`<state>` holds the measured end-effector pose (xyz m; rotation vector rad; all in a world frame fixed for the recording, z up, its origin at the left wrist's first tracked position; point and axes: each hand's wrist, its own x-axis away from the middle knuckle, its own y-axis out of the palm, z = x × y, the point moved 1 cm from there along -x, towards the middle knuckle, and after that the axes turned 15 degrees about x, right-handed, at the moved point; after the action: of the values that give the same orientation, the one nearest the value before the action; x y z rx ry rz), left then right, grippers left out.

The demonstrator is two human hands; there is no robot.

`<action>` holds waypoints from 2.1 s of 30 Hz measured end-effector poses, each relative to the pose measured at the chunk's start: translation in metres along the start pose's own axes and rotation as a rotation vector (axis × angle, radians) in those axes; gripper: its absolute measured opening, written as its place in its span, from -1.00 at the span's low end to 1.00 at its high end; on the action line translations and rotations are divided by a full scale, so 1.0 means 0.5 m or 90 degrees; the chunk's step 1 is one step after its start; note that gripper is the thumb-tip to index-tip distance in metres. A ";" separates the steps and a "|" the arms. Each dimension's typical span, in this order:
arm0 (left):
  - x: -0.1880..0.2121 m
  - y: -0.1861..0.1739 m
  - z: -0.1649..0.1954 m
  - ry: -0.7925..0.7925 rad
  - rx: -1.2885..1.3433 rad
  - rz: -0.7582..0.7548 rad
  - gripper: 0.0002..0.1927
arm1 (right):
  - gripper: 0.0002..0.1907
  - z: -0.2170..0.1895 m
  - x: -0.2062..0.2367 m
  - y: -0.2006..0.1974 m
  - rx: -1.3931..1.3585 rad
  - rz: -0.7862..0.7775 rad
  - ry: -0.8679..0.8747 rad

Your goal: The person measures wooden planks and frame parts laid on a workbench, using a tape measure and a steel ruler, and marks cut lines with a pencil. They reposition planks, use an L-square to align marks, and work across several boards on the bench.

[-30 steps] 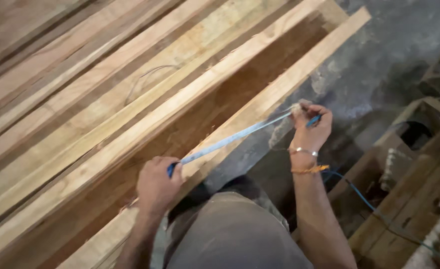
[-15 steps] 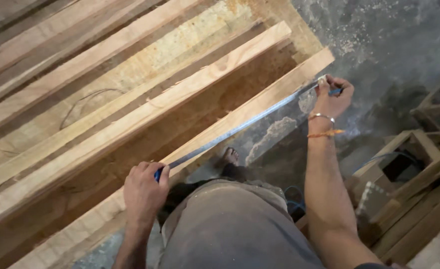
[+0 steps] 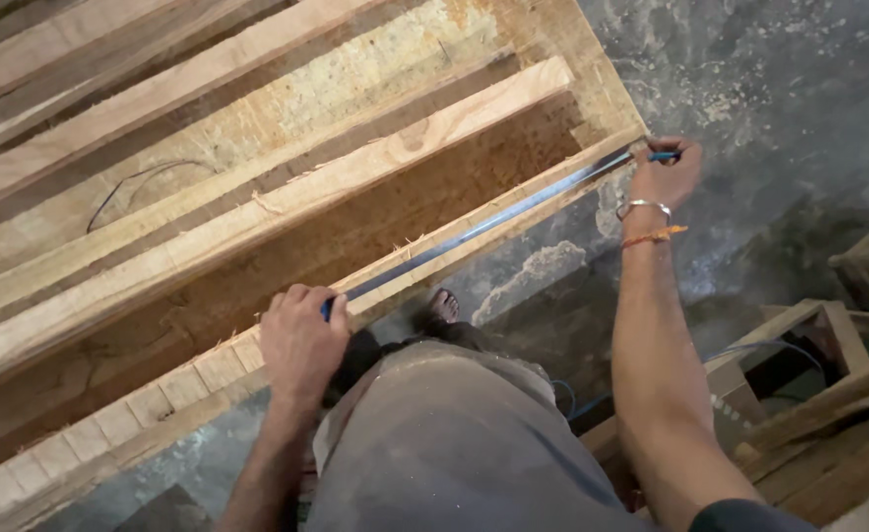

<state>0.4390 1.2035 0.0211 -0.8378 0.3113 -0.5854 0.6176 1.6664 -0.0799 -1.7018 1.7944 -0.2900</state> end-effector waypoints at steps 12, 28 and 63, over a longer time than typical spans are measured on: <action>0.008 -0.007 -0.008 -0.027 -0.016 0.050 -0.83 | -0.79 -0.148 0.125 0.000 0.064 -0.004 -0.197; 0.174 -0.177 -0.220 -0.044 -0.070 0.209 -0.82 | -0.61 -0.543 0.772 0.016 -0.319 -0.901 -0.608; 0.842 -1.089 -1.371 -0.110 -0.149 0.203 -0.87 | -0.87 -1.047 2.228 0.128 -0.283 -1.099 -0.688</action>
<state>0.2514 0.2509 -0.0102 -1.0320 0.3503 -0.1790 0.3104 0.4733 -0.0404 -2.4886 -0.6520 0.3533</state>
